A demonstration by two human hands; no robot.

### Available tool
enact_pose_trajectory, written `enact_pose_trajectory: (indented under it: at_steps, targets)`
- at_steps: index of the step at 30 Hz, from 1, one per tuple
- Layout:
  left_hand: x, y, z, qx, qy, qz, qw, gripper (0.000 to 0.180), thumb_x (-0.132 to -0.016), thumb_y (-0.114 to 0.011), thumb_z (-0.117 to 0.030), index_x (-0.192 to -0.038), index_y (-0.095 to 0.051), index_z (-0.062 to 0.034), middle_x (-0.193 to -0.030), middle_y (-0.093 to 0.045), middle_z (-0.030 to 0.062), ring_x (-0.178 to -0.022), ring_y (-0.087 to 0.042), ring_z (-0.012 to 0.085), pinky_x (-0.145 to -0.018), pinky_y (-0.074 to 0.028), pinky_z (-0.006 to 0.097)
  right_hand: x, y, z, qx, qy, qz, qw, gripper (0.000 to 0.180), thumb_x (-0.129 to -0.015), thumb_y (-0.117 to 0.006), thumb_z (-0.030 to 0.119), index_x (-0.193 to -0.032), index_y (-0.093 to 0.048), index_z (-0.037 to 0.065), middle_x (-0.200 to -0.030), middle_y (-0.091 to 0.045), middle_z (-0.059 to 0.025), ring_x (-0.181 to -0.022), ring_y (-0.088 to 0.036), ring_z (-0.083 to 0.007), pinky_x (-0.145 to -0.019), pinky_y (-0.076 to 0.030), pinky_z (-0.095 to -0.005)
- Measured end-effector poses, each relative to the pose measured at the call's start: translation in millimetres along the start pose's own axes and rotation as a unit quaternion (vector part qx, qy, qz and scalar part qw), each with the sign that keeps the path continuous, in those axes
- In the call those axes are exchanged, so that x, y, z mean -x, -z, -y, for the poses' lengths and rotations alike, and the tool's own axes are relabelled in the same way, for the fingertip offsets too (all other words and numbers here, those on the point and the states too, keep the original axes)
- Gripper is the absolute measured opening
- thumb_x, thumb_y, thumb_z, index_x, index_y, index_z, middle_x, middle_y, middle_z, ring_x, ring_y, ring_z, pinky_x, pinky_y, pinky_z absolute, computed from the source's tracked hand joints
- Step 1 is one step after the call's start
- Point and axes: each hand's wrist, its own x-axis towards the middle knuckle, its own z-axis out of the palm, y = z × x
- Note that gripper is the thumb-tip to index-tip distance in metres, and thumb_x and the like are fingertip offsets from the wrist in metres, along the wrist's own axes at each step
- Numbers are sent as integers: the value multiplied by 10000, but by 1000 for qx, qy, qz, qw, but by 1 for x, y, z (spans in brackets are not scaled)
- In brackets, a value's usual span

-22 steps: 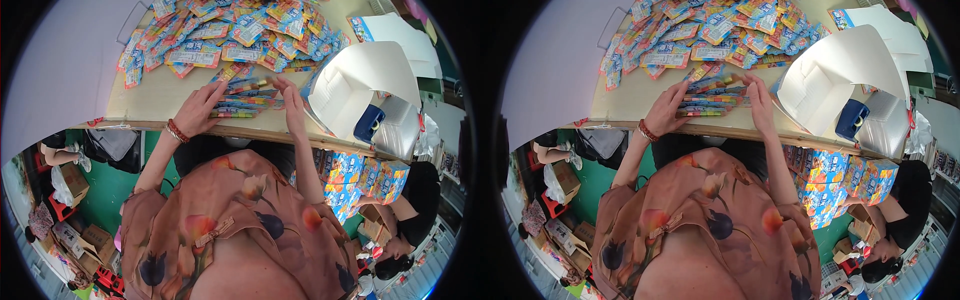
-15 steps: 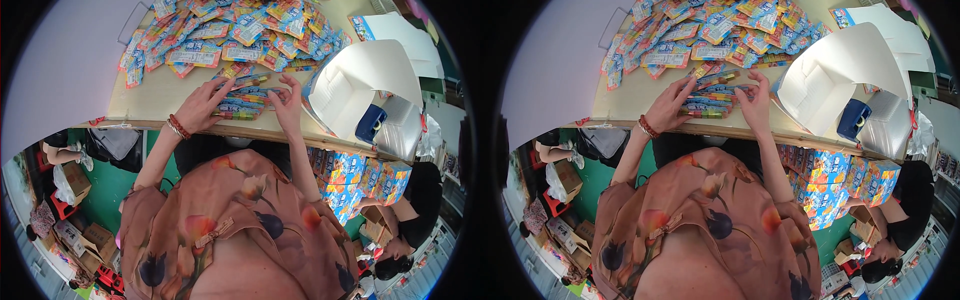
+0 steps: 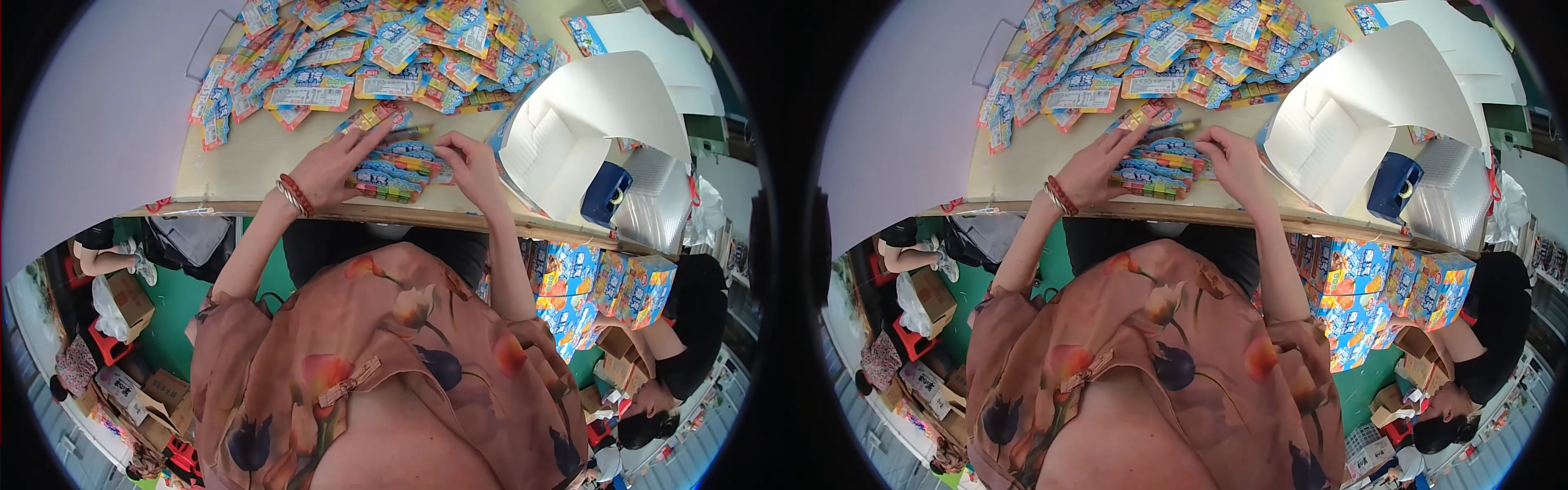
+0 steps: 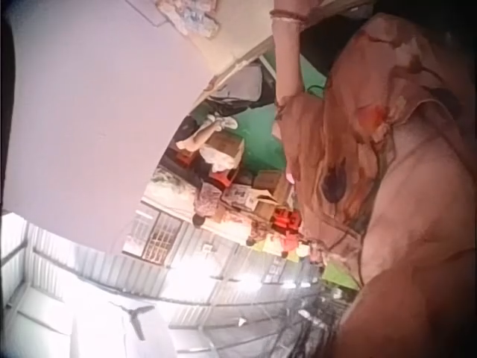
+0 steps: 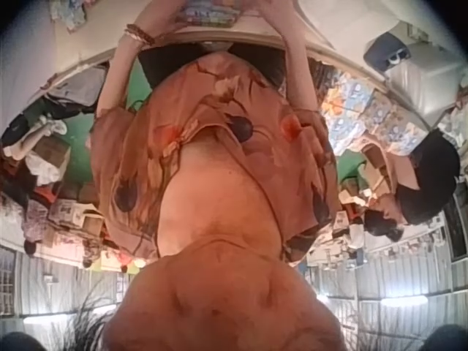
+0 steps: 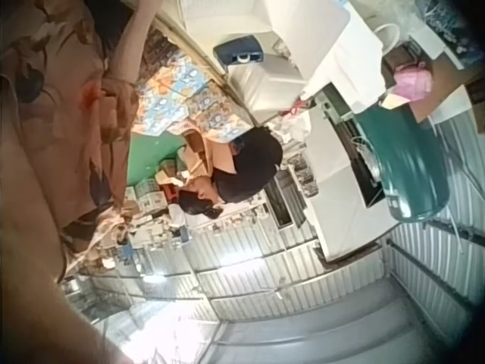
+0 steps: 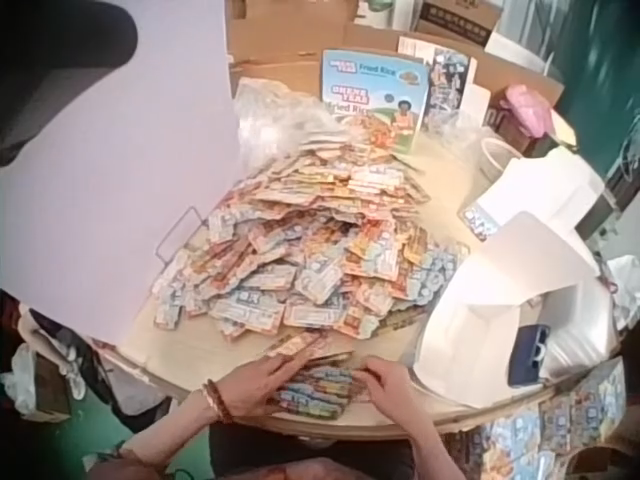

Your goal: Packing small colorful product packets into cardboard display boxes.

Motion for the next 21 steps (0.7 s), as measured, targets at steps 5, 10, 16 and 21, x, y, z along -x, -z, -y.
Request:
enact_pose_trajectory:
  at_steps: [5, 10, 16, 21]
  targets:
    - [12, -10, -7, -43, -11, -66, 997, 1081, -657, -798, -136, -1511, -135, -162, -1197, -522, 151, -1057, -544, 365, -859, -484, 424, 10, -9, 5, 69, 296, -179, 936, 105, -818, -600, 6, -905, -635, 53, -919, -624, -76, -769, -603, -223, -650, -467, -312]
    - [17, -12, -11, -13, 27, -36, 999, 1023, -677, -782, -142, -1502, -178, -148, -1192, -540, 128, -1028, -570, 333, -862, -481, 408, 33, 14, 33, 236, 331, -215, 888, 162, -769, -631, -8, -909, -635, 74, -910, -621, -74, -809, -607, -257, -692, -479, -337]
    - [17, -13, -10, -21, 2, -59, 998, 835, -677, -762, -103, -1407, -356, -136, -1179, -547, 109, -1005, -571, 329, -864, -478, 411, 46, 45, 72, 209, 252, -233, 916, 126, -836, -612, -3, -941, -636, 61, -847, -623, -79, -692, -617, -273, -600, -492, -340]
    - [18, -12, -5, -19, -34, -34, 999, 719, -680, -757, -106, -1327, -444, -126, -1192, -550, 107, -1029, -563, 329, -874, -474, 405, 39, 37, 63, 213, 199, -288, 912, 187, -838, -609, 2, -1008, -626, 77, -895, -640, -108, -731, -635, -290, -610, -497, -349]
